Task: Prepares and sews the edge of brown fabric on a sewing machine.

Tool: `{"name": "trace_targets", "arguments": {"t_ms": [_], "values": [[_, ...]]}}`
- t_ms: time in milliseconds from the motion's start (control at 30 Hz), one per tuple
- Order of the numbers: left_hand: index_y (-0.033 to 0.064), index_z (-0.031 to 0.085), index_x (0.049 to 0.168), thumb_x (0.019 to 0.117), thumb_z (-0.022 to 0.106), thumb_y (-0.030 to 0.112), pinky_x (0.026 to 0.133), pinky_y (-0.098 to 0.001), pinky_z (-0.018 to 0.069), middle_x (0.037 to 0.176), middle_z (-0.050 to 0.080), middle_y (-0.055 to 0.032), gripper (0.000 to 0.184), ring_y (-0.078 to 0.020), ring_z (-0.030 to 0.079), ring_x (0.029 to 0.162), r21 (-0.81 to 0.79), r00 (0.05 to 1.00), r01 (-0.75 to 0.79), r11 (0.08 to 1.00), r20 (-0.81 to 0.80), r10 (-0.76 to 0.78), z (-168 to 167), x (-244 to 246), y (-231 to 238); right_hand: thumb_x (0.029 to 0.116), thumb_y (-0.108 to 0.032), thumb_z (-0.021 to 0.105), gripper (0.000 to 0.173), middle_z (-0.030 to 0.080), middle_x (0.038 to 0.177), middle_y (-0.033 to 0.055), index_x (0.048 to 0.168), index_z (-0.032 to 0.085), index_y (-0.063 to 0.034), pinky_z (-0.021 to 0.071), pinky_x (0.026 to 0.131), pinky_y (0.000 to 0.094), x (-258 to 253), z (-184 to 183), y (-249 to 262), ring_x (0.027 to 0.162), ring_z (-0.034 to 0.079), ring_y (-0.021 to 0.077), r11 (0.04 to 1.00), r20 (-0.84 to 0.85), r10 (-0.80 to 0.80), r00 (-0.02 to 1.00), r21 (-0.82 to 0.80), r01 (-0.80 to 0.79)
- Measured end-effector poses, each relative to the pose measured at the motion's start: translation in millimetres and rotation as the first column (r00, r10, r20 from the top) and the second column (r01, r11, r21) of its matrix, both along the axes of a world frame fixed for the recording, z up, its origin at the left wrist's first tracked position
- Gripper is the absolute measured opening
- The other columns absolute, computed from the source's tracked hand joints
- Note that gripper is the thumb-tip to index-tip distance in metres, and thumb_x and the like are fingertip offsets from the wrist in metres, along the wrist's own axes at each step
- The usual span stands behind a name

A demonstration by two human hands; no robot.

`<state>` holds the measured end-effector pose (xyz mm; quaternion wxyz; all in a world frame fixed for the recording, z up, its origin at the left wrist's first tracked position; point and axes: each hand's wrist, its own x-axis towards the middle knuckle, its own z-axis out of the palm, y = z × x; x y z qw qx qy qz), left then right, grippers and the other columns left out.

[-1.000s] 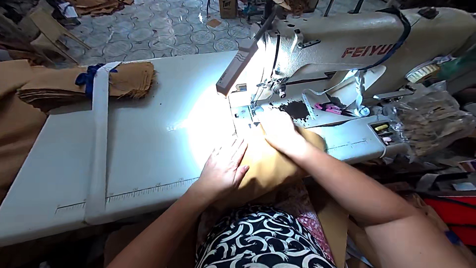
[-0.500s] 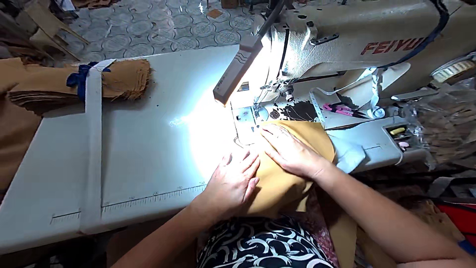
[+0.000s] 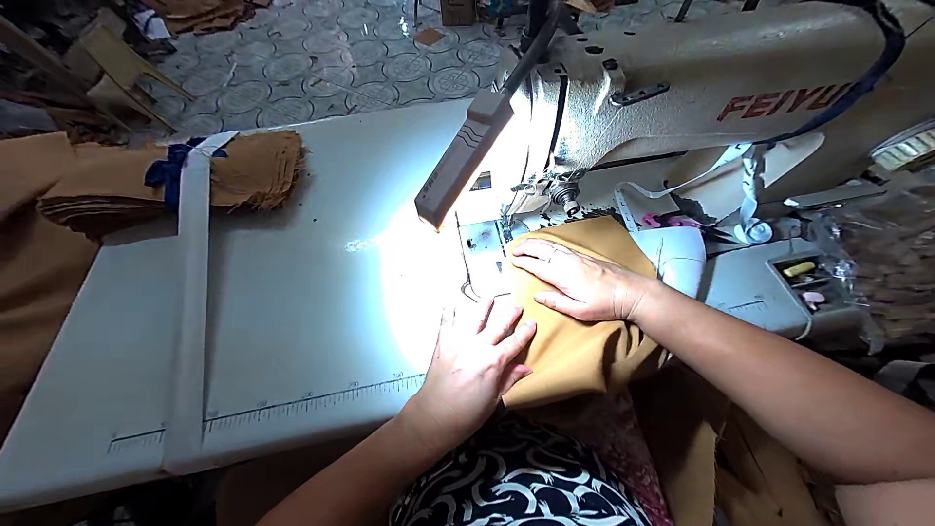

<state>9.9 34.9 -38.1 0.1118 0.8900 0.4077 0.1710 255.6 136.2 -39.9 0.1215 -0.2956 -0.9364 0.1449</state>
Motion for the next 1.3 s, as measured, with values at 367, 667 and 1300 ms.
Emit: {"name": "trace_targets", "arguments": {"t_ms": [367,667,1300], "values": [[0.0238,0.062,0.143,0.0979,0.062,0.031,0.106,-0.0797,0.028,0.151,0.057,-0.0038,0.046,-0.0385,0.047,0.144,-0.037,0.996,-0.068,0.997,-0.055,0.066,2.7,16.6,3.8,0.1015,-0.028,0.045,0.056,0.047,0.155,0.0218,0.146,0.052,0.0048,0.0244,0.125,0.0424,8.8,2.5,27.6,0.15,0.037,0.0337,0.993,-0.003,0.099,0.995,-0.063,-0.099],[0.0211,0.063,0.142,0.097,0.063,0.029,0.109,-0.0777,0.0271,0.15,0.058,-0.0051,0.046,-0.038,0.046,0.144,-0.034,0.999,-0.051,0.998,-0.018,0.051,0.0,18.1,7.2,0.1005,-0.028,0.047,0.055,0.049,0.153,0.0224,0.145,0.054,0.0048,0.027,0.124,0.0415,10.4,1.1,32.6,0.148,0.041,0.0338,0.993,-0.033,0.114,0.993,-0.034,-0.116],[0.0253,0.058,0.148,0.1011,0.055,0.028,0.109,-0.0743,0.0275,0.154,0.053,-0.0034,0.047,-0.0397,0.038,0.149,-0.129,0.996,-0.076,0.989,-0.048,0.07,4.2,23.0,16.4,0.096,-0.026,0.052,0.052,0.054,0.147,0.0217,0.14,0.06,0.0018,0.0357,0.119,0.0439,9.4,0.7,46.4,0.141,0.048,0.0347,0.995,-0.059,0.092,0.994,-0.025,-0.094]]}}
